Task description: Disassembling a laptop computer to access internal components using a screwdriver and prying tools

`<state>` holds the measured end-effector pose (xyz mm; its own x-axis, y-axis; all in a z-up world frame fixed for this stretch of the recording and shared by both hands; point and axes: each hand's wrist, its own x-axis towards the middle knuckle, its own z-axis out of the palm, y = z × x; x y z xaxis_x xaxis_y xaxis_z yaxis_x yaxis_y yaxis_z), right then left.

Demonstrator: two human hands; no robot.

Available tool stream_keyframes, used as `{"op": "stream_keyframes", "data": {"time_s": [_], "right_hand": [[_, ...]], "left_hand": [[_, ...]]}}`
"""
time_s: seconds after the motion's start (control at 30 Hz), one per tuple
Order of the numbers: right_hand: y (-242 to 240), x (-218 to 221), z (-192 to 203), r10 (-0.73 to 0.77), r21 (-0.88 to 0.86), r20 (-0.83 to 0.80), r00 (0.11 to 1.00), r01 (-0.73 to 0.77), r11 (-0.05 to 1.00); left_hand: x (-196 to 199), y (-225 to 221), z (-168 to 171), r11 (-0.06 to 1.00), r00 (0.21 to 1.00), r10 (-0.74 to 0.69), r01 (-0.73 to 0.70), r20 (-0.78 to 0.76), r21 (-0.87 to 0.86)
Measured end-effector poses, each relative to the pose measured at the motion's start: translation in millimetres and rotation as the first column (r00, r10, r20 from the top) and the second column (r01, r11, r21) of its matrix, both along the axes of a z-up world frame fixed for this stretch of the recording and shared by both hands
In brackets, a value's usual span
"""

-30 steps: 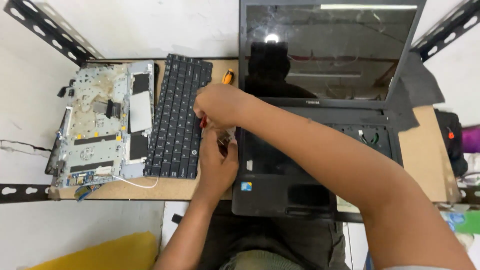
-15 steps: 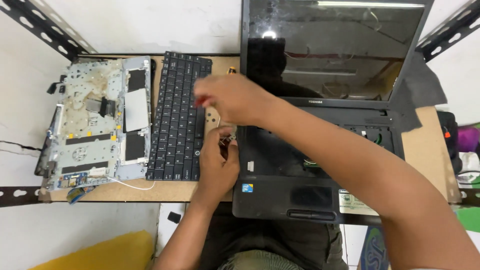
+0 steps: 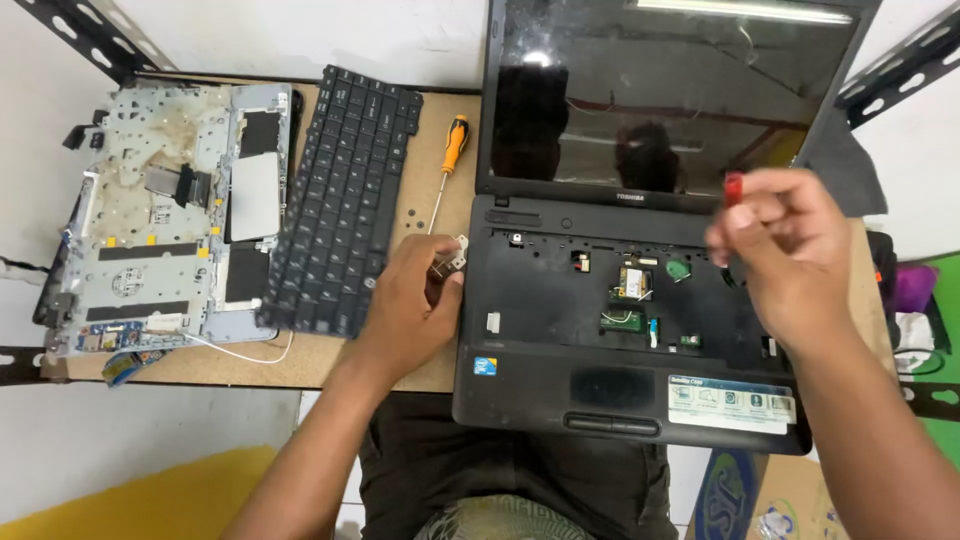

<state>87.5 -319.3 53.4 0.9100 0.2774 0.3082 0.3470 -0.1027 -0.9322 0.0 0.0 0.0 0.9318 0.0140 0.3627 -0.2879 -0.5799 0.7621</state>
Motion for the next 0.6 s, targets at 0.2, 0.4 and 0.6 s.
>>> {"op": "stream_keyframes", "data": {"time_s": [0.2,0.4,0.6], "right_hand": [[-20,-15,-12,-0.084,0.119,-0.155,0.984,0.103,0.988],[-23,-17,-11,-0.015,-0.445,0.217,0.976,0.112,0.889],[-26,-14,-8,0.026,-0.693,0.324,0.946,0.218,0.688]], "left_hand": [[-2,10,-3,0.983,0.999,-0.034,0.039,-0.035,0.181],[-4,-4,8,0.983,0.998,0.042,-0.033,-0.047,0.179],[-9,-21,6,0.988,0.988,0.134,-0.139,0.074,0.062]]}}
